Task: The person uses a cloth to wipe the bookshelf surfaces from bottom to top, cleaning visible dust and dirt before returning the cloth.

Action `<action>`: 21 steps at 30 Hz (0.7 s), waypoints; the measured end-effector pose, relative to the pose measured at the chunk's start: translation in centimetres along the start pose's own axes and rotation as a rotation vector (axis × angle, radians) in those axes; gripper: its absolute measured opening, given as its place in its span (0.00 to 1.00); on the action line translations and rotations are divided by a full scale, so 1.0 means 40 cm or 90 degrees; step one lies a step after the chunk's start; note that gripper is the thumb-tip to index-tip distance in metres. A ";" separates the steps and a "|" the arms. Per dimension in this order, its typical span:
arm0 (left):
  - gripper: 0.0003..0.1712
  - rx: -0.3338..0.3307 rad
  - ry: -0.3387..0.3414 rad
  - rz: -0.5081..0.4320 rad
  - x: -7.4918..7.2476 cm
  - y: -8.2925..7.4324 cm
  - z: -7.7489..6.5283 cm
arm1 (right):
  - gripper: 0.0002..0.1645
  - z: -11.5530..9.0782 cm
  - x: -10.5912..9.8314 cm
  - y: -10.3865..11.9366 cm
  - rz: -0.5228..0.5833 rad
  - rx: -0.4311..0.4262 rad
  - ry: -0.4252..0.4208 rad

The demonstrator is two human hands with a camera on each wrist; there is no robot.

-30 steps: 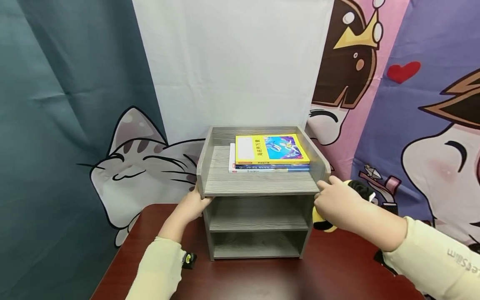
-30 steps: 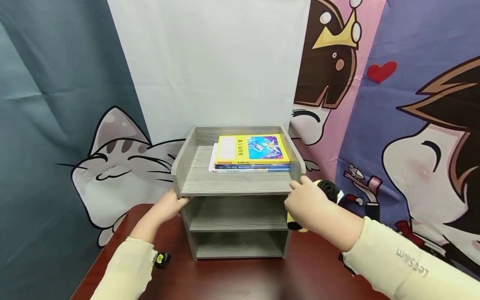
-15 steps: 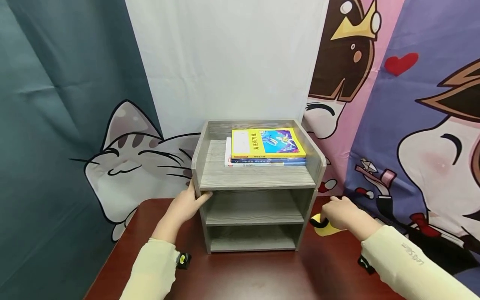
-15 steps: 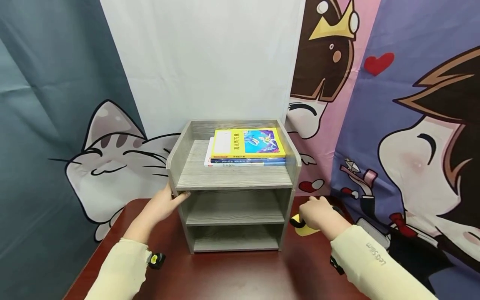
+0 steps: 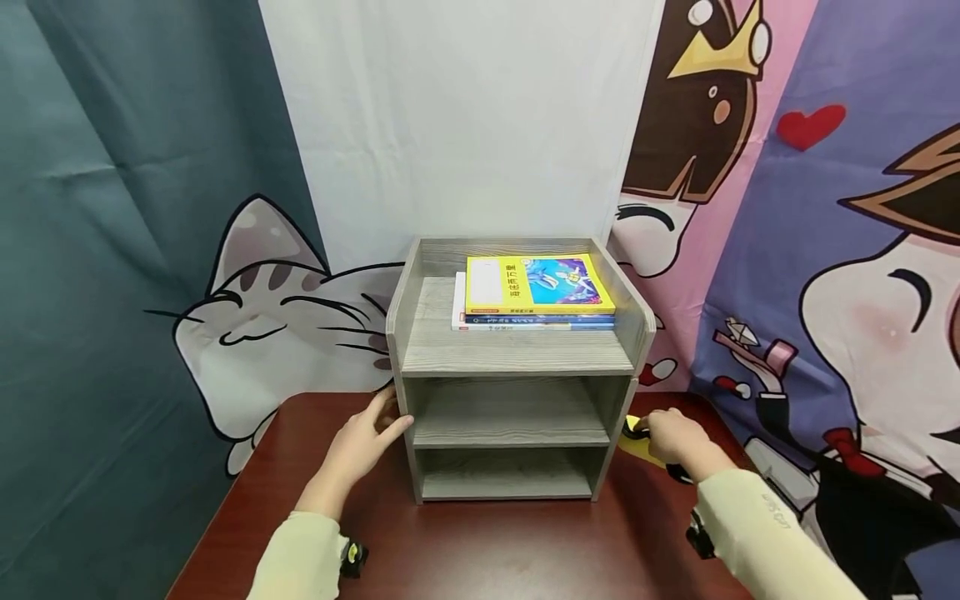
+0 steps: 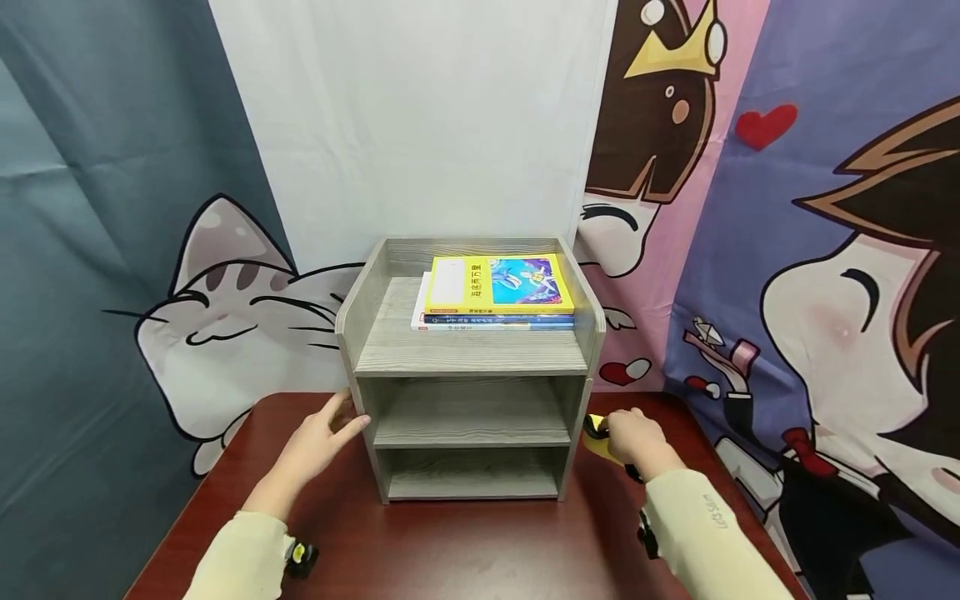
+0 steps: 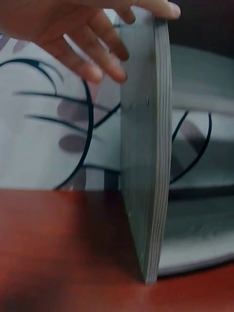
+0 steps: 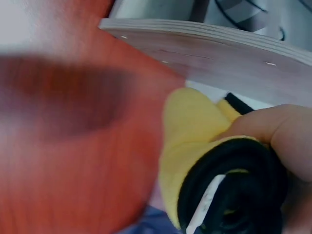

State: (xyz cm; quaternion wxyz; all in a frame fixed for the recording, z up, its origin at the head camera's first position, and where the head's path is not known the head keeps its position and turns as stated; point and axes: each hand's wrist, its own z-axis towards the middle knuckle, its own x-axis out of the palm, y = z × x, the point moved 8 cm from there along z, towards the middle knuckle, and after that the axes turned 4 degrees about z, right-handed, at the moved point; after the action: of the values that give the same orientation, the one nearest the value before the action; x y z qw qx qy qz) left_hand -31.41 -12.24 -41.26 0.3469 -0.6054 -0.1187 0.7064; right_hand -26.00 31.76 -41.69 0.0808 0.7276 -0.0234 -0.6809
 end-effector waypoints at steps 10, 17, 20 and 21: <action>0.23 0.053 -0.157 0.004 0.026 0.076 -0.037 | 0.21 0.040 0.099 -0.053 0.065 0.065 -0.163; 0.21 0.031 -0.160 0.017 0.063 0.125 -0.047 | 0.24 0.058 0.158 -0.067 0.092 0.108 -0.229; 0.22 0.014 -0.147 0.016 0.079 0.139 -0.048 | 0.25 0.059 0.176 -0.070 0.098 0.121 -0.247; 0.22 0.009 -0.143 0.017 0.084 0.143 -0.048 | 0.25 0.060 0.184 -0.072 0.097 0.123 -0.250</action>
State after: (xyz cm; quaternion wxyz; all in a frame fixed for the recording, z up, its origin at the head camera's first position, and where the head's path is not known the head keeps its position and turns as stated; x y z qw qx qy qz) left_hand -31.68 -14.78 -47.70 0.3266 -0.5213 -0.1439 0.7752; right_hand -28.05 33.31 -49.52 0.0558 0.5814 -0.1582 -0.7961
